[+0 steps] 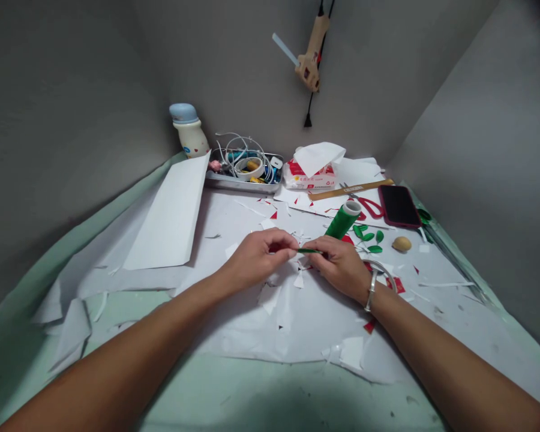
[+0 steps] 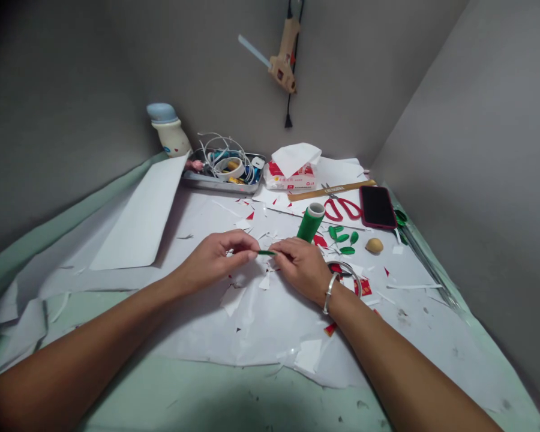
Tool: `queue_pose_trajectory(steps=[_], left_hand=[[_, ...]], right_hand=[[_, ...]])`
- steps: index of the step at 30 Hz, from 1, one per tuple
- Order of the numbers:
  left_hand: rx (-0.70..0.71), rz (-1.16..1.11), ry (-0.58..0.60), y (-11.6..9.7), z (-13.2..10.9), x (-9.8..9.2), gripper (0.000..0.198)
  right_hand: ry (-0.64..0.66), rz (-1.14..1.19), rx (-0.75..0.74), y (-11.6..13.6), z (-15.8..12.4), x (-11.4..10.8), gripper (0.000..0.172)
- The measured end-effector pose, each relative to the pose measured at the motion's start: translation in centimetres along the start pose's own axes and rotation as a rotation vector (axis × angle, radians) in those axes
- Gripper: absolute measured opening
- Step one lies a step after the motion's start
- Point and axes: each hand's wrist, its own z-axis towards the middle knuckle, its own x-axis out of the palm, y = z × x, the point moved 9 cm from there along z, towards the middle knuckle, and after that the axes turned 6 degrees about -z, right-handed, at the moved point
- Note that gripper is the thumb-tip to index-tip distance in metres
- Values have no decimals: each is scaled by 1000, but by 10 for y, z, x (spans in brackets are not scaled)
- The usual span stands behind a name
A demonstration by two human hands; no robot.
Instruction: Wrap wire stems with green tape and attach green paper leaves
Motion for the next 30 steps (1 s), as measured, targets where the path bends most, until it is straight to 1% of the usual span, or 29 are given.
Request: queue_pose_trajectory(steps=[3,5,6,8,11,13,15,17,19,20,22,24,25,27,30], left_hand=[[-49,53,-142,9,1,-15,11],[-35,175,-185,12,1,-18,13],[-17,247,-180,12,0,-16,15],[24,380,-120,12,-1,-6,18],[100,462,54,10,-4,16,20],[146,400,146,4,-6,26,20],[144,265,165,-2,-6,25,18],[87,123,103,-4,-3,15,15],[33,28,12,-2,0,3,12],[7,15,-41,1,1,-3,12],[-22,66,-134,6,1,-12,13],[-13,194,-168,9,0,-13,15],[-1,265,-156,10,-1,-10,16],[35,381,-82,10,-3,0,18],[117,413,74,5,-6,19,20]], right_hand=[[115,-77,-122,20,-5,14,16],[139,-131,-199,34,-8,16,16],[126,-147,-226,40,-8,14,16],[65,-148,-245,45,-7,6,17],[-37,-95,-178,35,-3,-9,17],[-73,-55,-102,22,-1,-14,17],[-80,-23,-38,10,1,-14,16],[-53,-14,-15,4,0,-9,16],[-1,-37,-42,8,-1,-1,16],[30,-58,-71,13,-2,3,16],[95,-99,-147,26,-5,11,17],[112,-147,-209,38,-8,12,18],[101,-160,-234,42,-8,11,18],[46,-152,-248,45,-7,3,18],[-46,-90,-162,32,-2,-9,17]])
